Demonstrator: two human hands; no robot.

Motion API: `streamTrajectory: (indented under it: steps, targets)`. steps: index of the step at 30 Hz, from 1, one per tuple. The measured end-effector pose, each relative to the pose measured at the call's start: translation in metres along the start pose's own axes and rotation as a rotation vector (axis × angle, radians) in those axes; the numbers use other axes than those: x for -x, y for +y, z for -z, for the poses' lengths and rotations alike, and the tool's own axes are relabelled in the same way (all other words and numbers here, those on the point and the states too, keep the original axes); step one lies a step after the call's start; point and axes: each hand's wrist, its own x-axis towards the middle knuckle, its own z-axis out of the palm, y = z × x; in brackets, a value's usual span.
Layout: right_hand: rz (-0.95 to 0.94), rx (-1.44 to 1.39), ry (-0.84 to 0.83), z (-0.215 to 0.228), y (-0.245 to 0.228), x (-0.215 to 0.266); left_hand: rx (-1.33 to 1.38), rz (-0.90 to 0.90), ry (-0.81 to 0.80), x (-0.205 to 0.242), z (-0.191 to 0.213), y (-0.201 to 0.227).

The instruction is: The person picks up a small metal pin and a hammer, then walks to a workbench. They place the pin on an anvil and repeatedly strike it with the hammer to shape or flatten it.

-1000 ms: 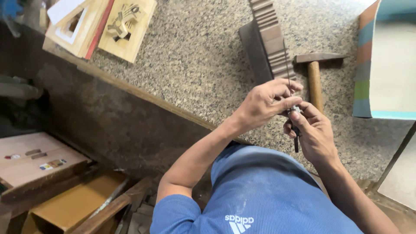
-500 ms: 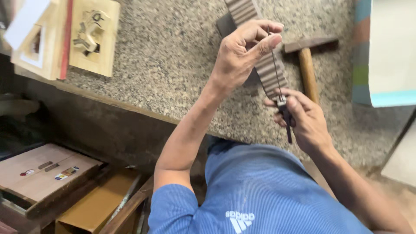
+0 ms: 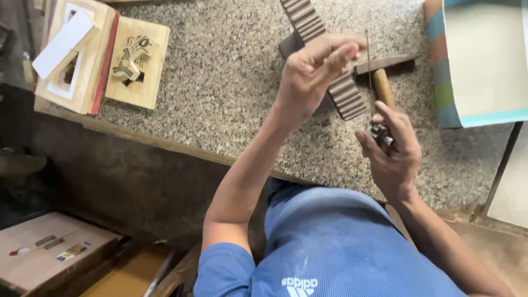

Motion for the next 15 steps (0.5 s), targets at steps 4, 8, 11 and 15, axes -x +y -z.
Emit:
streamTrajectory:
  steps: [4, 8, 11, 15]
  targets:
    - [0.025, 0.019, 0.049, -0.004, -0.005, -0.011, 0.092, 0.107, 0.11, 0.004, 0.0, 0.0]
    - [0.013, -0.095, 0.021, -0.005, -0.005, -0.014, 0.194, 0.109, 0.052, 0.03, -0.02, -0.007]
    - [-0.056, -0.132, -0.015, -0.006, -0.006, -0.022, 0.428, 0.248, -0.006, 0.038, -0.036, -0.008]
    - [-0.025, -0.168, -0.047, -0.009, -0.005, -0.025, 0.399, 0.269, 0.035, 0.039, -0.045, -0.005]
